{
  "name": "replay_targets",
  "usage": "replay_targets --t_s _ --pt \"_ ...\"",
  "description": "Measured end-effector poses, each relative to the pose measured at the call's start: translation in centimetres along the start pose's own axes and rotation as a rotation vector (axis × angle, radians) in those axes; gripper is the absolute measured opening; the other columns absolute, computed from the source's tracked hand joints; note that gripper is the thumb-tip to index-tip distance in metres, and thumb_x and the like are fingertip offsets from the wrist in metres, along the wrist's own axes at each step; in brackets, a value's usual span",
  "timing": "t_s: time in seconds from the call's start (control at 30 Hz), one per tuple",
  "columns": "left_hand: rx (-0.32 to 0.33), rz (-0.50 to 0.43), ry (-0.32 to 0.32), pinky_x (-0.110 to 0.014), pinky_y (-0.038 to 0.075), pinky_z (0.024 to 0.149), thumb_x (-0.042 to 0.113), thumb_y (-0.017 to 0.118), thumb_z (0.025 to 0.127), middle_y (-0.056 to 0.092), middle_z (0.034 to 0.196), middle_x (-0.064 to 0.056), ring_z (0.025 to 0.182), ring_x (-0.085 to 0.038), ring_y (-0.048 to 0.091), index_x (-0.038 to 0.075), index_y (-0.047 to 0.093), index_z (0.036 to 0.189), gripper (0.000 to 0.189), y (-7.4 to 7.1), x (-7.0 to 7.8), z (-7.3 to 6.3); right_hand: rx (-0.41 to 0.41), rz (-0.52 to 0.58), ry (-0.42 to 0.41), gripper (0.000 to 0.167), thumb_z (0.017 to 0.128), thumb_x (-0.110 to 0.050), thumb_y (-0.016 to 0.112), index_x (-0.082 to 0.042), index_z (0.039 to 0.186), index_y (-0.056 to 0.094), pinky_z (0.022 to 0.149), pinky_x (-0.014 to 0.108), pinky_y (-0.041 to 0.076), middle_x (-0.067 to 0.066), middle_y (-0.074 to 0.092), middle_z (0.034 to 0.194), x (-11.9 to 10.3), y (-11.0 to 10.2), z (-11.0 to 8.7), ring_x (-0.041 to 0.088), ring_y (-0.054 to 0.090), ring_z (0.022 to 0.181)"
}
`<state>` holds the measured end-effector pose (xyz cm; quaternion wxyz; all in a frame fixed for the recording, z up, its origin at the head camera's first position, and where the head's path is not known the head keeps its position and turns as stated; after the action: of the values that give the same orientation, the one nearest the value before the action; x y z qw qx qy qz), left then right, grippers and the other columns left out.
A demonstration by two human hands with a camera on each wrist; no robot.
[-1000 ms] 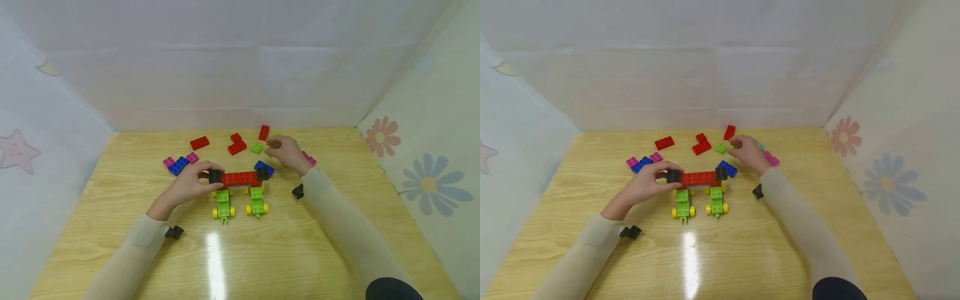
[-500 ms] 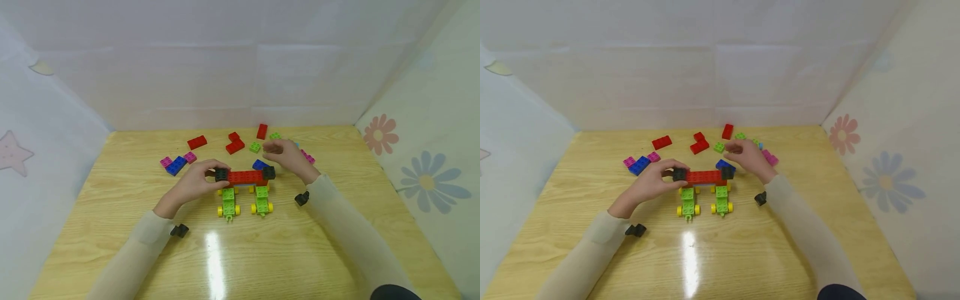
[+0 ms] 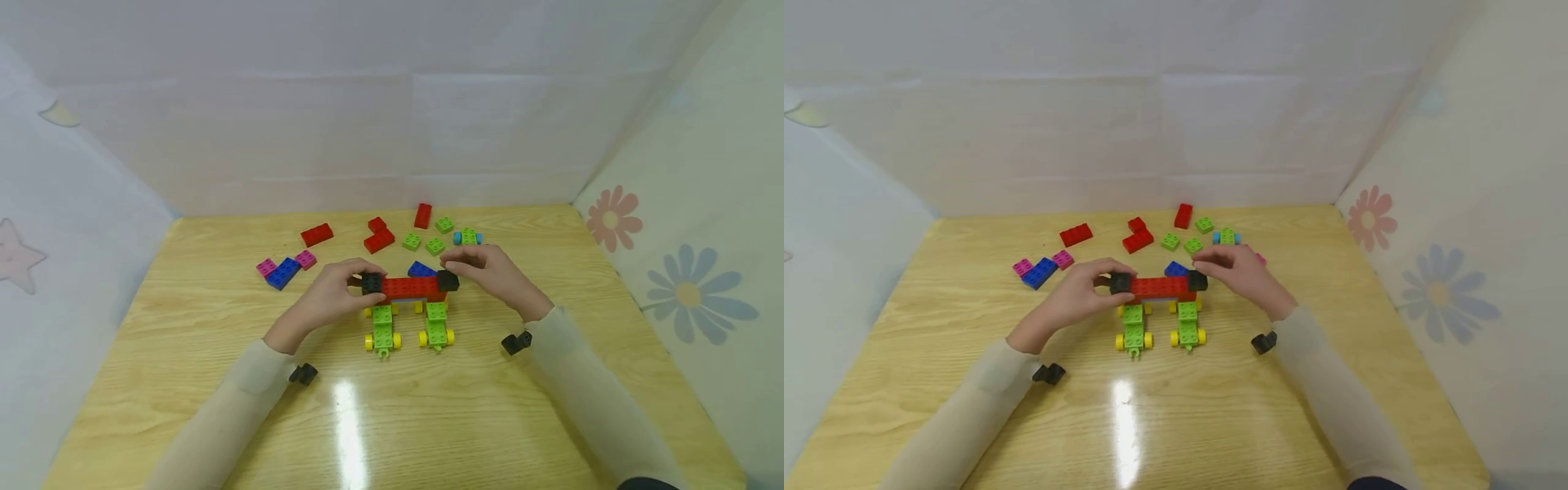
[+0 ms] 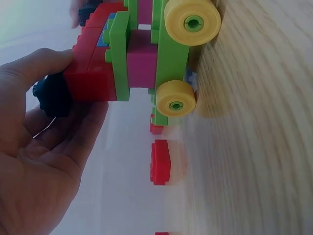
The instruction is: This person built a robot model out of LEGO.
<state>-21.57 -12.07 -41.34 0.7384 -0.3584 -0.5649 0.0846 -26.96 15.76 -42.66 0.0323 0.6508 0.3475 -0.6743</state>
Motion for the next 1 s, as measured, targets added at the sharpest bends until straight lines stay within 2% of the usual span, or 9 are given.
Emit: replay_targets --t_s 0.13,0.23,0.4,0.53,0.6,0.7,0.8,0.93,1.0 --pt "-0.029 0.004 0.022 -0.053 0.066 0.103 0.023 0.087 0.1 0.077 0.137 -0.009 0.12 -0.034 0.076 0.009 0.076 0.138 0.042 0.7 0.6 0.8 -0.02 -0.007 -0.014 0.041 0.111 -0.031 0.074 -0.009 0.146 0.073 0.11 0.041 0.061 0.008 0.074 0.143 0.2 -0.4 -1.2 0.028 0.072 0.128" --pt "-0.056 0.017 0.048 -0.052 0.067 0.103 0.024 0.087 0.1 0.077 0.137 -0.009 0.119 -0.033 0.076 0.007 0.075 0.14 0.044 1.2 0.9 1.5 -0.027 -0.002 -0.023 0.042 0.107 -0.027 0.079 -0.007 0.144 0.073 0.106 0.031 0.061 0.009 0.073 0.14 0.2 -0.5 -1.9 0.027 0.072 0.128" --pt "-0.105 -0.011 0.069 -0.051 0.065 0.106 0.032 0.08 0.106 0.078 0.134 -0.005 0.12 -0.027 0.075 0.011 0.076 0.141 0.04 1.1 0.8 2.4 -0.013 -0.013 -0.03 0.039 0.104 -0.024 0.083 -0.01 0.139 0.076 0.105 0.028 0.059 0.009 0.075 0.136 0.3 -0.7 -2.5 0.025 0.071 0.126" --pt "-0.104 -0.044 0.06 -0.052 0.063 0.11 0.038 0.06 0.118 0.079 0.134 -0.005 0.123 -0.026 0.076 0.014 0.077 0.139 0.036 -0.2 -0.1 3.8 -0.001 -0.023 -0.038 0.038 0.103 -0.024 0.084 -0.009 0.138 0.077 0.105 0.03 0.059 0.008 0.077 0.135 0.4 -0.7 -2.7 0.026 0.071 0.123" --pt "-0.093 -0.017 0.052 -0.052 0.063 0.109 0.038 0.057 0.119 0.08 0.133 -0.005 0.121 -0.026 0.077 0.014 0.077 0.138 0.037 -0.9 -0.8 5.0 0.004 -0.024 -0.042 0.036 0.103 -0.022 0.084 -0.01 0.137 0.077 0.107 0.031 0.058 0.009 0.077 0.134 0.3 -0.8 -2.9 0.026 0.071 0.122" --pt "-0.084 0.061 0.041 -0.051 0.063 0.109 0.034 0.066 0.115 0.079 0.132 -0.007 0.119 -0.026 0.076 0.012 0.077 0.138 0.033 -1.6 -2.0 7.1 0.019 -0.027 -0.035 0.034 0.103 -0.02 0.084 -0.012 0.135 0.078 0.108 0.033 0.058 0.009 0.078 0.132 0.3 -1.1 -3.3 0.026 0.071 0.121" --pt "-0.095 0.119 0.013 -0.051 0.061 0.111 0.027 0.074 0.11 0.078 0.135 -0.011 0.121 -0.028 0.073 0.007 0.075 0.138 0.034 -1.8 -3.5 9.3 0.029 -0.027 -0.033 0.035 0.103 -0.019 0.084 -0.008 0.136 0.077 0.107 0.033 0.059 0.011 0.077 0.131 0.3 -1.2 -3.8 0.027 0.072 0.12" --pt "-0.115 0.189 -0.033 -0.053 0.06 0.112 0.023 0.077 0.107 0.076 0.14 -0.015 0.126 -0.033 0.071 0.004 0.074 0.14 0.038 -1.6 -5.1 11.6 0.033 -0.012 -0.039 0.037 0.104 -0.018 0.082 -0.006 0.138 0.076 0.103 0.026 0.06 0.012 0.077 0.133 0.4 -1.4 -4.4 0.028 0.072 0.12" --pt "-0.127 0.224 -0.054 -0.053 0.059 0.114 0.023 0.077 0.107 0.075 0.143 -0.016 0.129 -0.035 0.071 0.004 0.073 0.143 0.041 -1.6 -5.7 12.4 0.032 -0.004 -0.043 0.036 0.105 -0.018 0.082 -0.007 0.139 0.076 0.102 0.024 0.06 0.013 0.077 0.134 0.4 -1.3 -4.6 0.027 0.072 0.121"
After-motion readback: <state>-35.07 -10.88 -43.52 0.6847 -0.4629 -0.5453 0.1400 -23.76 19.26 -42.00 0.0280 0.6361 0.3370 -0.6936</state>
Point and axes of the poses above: each hand's wrist, its own z-axis towards the middle knuckle, its own y-axis out of the palm, x = y × z, the point moved 8 cm from there along z, towards the middle knuckle
